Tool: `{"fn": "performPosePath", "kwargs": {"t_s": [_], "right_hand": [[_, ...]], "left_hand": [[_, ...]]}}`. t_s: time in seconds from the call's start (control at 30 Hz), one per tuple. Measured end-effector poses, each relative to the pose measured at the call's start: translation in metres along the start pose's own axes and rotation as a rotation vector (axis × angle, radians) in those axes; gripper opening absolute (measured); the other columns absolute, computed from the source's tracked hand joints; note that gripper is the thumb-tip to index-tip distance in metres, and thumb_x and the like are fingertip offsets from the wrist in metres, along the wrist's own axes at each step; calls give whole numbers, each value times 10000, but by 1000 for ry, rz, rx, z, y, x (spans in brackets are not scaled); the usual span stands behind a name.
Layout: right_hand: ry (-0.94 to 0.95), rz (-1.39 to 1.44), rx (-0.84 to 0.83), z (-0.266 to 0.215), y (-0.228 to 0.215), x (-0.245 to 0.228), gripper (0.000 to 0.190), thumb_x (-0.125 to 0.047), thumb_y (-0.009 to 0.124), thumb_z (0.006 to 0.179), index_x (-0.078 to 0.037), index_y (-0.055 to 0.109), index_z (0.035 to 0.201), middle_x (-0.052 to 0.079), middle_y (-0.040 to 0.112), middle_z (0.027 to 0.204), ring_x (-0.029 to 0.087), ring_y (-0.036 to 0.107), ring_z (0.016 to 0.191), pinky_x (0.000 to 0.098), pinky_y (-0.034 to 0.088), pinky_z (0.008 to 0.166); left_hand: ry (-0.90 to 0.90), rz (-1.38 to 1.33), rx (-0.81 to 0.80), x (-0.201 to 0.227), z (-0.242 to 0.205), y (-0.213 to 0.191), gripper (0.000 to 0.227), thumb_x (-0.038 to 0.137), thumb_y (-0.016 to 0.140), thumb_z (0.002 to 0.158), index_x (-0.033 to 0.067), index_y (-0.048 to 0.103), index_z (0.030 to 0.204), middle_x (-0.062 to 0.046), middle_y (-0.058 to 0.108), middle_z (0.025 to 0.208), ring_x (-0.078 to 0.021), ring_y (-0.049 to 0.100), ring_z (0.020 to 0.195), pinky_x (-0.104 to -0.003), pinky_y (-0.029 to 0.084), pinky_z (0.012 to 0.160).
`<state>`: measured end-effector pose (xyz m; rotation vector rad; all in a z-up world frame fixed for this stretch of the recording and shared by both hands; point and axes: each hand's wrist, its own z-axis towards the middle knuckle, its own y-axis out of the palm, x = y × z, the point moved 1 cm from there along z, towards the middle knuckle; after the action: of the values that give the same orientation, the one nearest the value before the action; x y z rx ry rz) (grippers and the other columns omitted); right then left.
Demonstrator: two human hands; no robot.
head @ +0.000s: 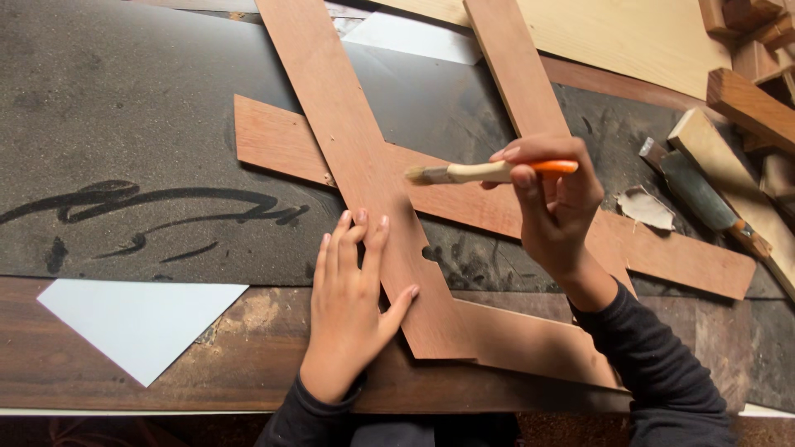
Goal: The person uses a small brush to apply a clear liquid to several thin wooden planks arranged on a workbench. The person holds the planks in place with one hand while brushing along the grain with the other, moving from one plank to another across the work surface.
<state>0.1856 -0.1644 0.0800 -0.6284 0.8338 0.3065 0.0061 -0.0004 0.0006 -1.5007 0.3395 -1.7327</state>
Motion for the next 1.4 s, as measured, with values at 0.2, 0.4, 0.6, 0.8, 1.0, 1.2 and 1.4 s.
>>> {"fn": "performPosePath", "kwargs": {"t_s": [0.2,0.4,0.6,0.8,1.0,1.2,1.4], "right_hand": [[149,160,-24,-49,-6,-20,142,-129,573,1119,-7,563,1191,99,632,1071,123,669,906,252,615,786],[218,141,-76,-82,-11,-33,87,-103,581,1097,-26,582,1140,72,633,1070,127,663,974,262,581,884],[261,86,-140,-99,-13,-37,104,-159,601,1067,-56,605,1078,36,656,956,83,645,840,219,544,749],[225,-13,-150,-103,-11,-27,133,-191,600,1064,-60,609,1082,22,679,897,70,663,746,200,544,658],[183,91,5,-104,-14,-17,162,-184,587,1107,-31,574,1161,76,675,978,126,700,847,254,611,752],[54,104,212,-107,-18,-19,177,-181,556,1127,-21,528,1197,100,676,1032,155,744,898,277,672,754],[148,230,11,-126,12,-34,152,-155,567,1125,-8,553,1162,119,664,990,155,714,847,280,652,734]], "left_hand": [[20,46,-2,3,-2,1,910,406,799,753,60,420,1504,-218,430,1476,-412,328,1461,-561,259,1192],[51,95,0,4,-6,5,942,462,780,765,50,396,1520,-233,410,1486,-422,304,1471,-574,231,1195],[78,98,-60,-2,-9,2,950,459,763,777,61,375,1547,-233,370,1538,-421,290,1490,-585,228,1205],[95,87,-66,-3,-11,2,922,414,748,790,77,374,1562,-228,354,1570,-427,275,1508,-599,218,1215],[93,89,-78,-4,-12,3,890,381,736,807,82,384,1568,-217,358,1575,-433,275,1511,-612,205,1214],[96,58,-77,-8,-14,5,760,339,677,899,70,421,1562,-205,388,1570,-403,284,1532,-604,189,1233],[70,-13,-27,-15,-18,2,628,366,625,989,78,484,1529,-164,424,1612,-358,316,1540,-603,182,1246]]}}
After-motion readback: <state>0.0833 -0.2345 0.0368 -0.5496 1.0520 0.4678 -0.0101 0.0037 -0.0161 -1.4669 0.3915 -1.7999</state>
